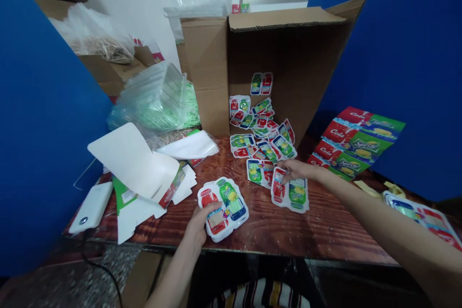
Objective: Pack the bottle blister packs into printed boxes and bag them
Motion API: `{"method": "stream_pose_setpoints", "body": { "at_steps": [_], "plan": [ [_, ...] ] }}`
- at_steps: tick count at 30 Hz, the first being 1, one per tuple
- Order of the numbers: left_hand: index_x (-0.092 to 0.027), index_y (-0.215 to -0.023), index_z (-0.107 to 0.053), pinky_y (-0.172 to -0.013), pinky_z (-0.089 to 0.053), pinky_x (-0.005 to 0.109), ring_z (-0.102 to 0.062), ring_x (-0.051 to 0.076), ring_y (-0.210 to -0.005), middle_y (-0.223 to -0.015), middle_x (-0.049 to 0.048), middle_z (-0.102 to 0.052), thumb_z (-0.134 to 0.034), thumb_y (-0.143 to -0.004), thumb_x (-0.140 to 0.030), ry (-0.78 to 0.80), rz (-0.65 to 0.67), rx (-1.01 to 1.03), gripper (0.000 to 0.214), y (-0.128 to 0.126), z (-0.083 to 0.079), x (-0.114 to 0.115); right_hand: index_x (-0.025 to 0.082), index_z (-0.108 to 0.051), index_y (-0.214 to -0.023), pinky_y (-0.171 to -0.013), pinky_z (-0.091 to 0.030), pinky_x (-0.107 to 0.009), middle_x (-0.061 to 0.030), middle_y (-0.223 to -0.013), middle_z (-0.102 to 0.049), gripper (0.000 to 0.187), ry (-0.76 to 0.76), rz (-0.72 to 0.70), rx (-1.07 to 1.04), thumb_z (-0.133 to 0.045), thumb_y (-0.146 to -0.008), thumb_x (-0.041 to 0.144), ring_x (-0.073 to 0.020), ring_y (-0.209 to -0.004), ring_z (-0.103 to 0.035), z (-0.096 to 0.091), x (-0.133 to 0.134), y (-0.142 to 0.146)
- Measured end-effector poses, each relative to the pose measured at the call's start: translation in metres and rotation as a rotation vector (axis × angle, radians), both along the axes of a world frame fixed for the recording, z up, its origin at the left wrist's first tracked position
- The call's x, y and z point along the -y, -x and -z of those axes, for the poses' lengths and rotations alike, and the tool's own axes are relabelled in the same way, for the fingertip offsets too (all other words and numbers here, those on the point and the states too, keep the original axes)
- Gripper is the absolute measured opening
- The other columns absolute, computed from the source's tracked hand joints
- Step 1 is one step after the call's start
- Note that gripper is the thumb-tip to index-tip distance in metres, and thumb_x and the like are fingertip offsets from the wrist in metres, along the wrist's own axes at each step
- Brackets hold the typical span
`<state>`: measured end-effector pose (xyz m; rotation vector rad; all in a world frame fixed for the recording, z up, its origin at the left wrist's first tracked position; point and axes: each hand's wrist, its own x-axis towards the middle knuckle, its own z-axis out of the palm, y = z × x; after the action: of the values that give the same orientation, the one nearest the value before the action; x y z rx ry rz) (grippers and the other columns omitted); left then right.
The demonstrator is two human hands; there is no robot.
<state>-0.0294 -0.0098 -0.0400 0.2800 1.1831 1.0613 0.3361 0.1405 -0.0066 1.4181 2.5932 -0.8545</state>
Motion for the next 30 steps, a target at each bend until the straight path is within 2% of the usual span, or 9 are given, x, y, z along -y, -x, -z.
{"method": "stream_pose_setpoints", "body": {
  "at_steps": [3, 6, 10, 14, 18, 22, 26, 28, 30],
  "plan": [
    [-0.010, -0.095, -0.066, -0.076, -0.059, 0.043, -0.072, 0.029, -0.075, -0.086, 0.0132, -0.075, -0.081, -0.057, -0.012, -0.004, 0.005, 0.018, 0.041, -0.001, -0.002, 0.000, 0.019, -0.066, -0.102, -0.075, -0.047, -0.028, -0.0031, -0.092, -0.069, 0.043, 0.017, 0.027, -0.088, -0.070, -0.068, 0.045, -0.0235, -0.085, -0.063, -0.016, -0.005, 0.016],
    [-0.010, -0.095, -0.066, -0.077, -0.059, 0.044, -0.072, 0.030, -0.077, -0.087, 0.0133, -0.075, -0.081, -0.057, -0.012, -0.007, 0.003, 0.025, 0.041, -0.001, -0.002, 0.001, 0.018, -0.064, -0.111, -0.084, -0.046, -0.031, -0.0071, -0.106, -0.067, 0.048, -0.029, 0.040, -0.109, -0.071, -0.068, 0.038, -0.0268, -0.096, -0.061, -0.023, -0.021, 0.041],
    [-0.010, -0.094, -0.066, -0.077, -0.059, 0.045, -0.072, 0.030, -0.077, -0.087, 0.0134, -0.075, -0.081, -0.057, -0.011, -0.006, 0.000, 0.025, 0.040, -0.001, -0.005, 0.002, 0.018, -0.065, -0.113, -0.101, -0.037, -0.034, -0.0106, -0.128, -0.057, 0.050, -0.055, 0.001, -0.094, -0.074, -0.065, 0.031, -0.0295, -0.120, -0.049, -0.014, -0.039, 0.070],
    [-0.010, -0.094, -0.066, -0.075, -0.059, 0.043, -0.072, 0.029, -0.074, -0.084, 0.0125, -0.075, -0.081, -0.057, -0.011, 0.006, -0.007, 0.012, 0.039, -0.001, -0.009, 0.002, 0.018, -0.068, -0.107, -0.101, -0.038, -0.038, -0.0117, -0.121, -0.061, 0.051, -0.055, 0.015, -0.086, -0.079, -0.059, 0.030, -0.0313, -0.116, -0.052, -0.001, -0.040, 0.080],
    [-0.011, -0.093, -0.066, -0.075, -0.059, 0.042, -0.073, 0.028, -0.074, -0.083, 0.0119, -0.075, -0.082, -0.055, -0.011, 0.018, -0.007, -0.003, 0.040, -0.001, -0.008, 0.001, 0.019, -0.068, -0.106, -0.090, -0.046, -0.035, -0.0085, -0.105, -0.068, 0.049, -0.051, 0.112, -0.125, -0.079, -0.061, 0.034, -0.0286, -0.101, -0.061, 0.012, -0.021, 0.079],
    [-0.011, -0.094, -0.066, -0.076, -0.059, 0.043, -0.073, 0.029, -0.075, -0.085, 0.0123, -0.075, -0.082, -0.056, -0.012, 0.013, -0.005, -0.011, 0.041, -0.001, -0.004, 0.000, 0.020, -0.064, -0.109, -0.076, -0.052, -0.035, -0.0045, -0.093, -0.071, 0.043, -0.092, 0.325, -0.158, -0.070, -0.073, 0.042, -0.0256, -0.085, -0.066, 0.034, 0.017, 0.075],
    [-0.010, -0.096, -0.066, -0.075, -0.059, 0.044, -0.072, 0.029, -0.075, -0.088, 0.0129, -0.075, -0.080, -0.058, -0.011, 0.007, -0.009, -0.008, 0.040, 0.000, -0.004, 0.002, 0.016, -0.060, -0.109, -0.070, -0.053, -0.032, -0.0089, -0.096, -0.071, 0.036, -0.153, 0.531, -0.148, -0.052, -0.087, 0.043, -0.0238, -0.083, -0.068, 0.055, 0.060, 0.070],
    [-0.010, -0.096, -0.066, -0.076, -0.059, 0.044, -0.072, 0.029, -0.076, -0.088, 0.0129, -0.075, -0.080, -0.058, -0.011, 0.015, -0.007, -0.002, 0.041, 0.000, -0.003, 0.002, 0.016, -0.061, -0.104, -0.068, -0.052, -0.030, -0.0104, -0.094, -0.072, 0.036, -0.170, 0.580, -0.125, -0.050, -0.087, 0.046, -0.0236, -0.080, -0.068, 0.055, 0.072, 0.067],
    [-0.011, -0.096, -0.066, -0.077, -0.059, 0.043, -0.072, 0.029, -0.078, -0.089, 0.0129, -0.075, -0.080, -0.058, -0.011, 0.021, -0.004, -0.001, 0.041, 0.000, -0.003, 0.001, 0.016, -0.063, -0.097, -0.067, -0.051, -0.033, -0.0120, -0.085, -0.071, 0.042, -0.199, 0.612, -0.074, -0.051, -0.085, 0.055, -0.0265, -0.076, -0.068, 0.045, 0.069, 0.062]
  ]
}}
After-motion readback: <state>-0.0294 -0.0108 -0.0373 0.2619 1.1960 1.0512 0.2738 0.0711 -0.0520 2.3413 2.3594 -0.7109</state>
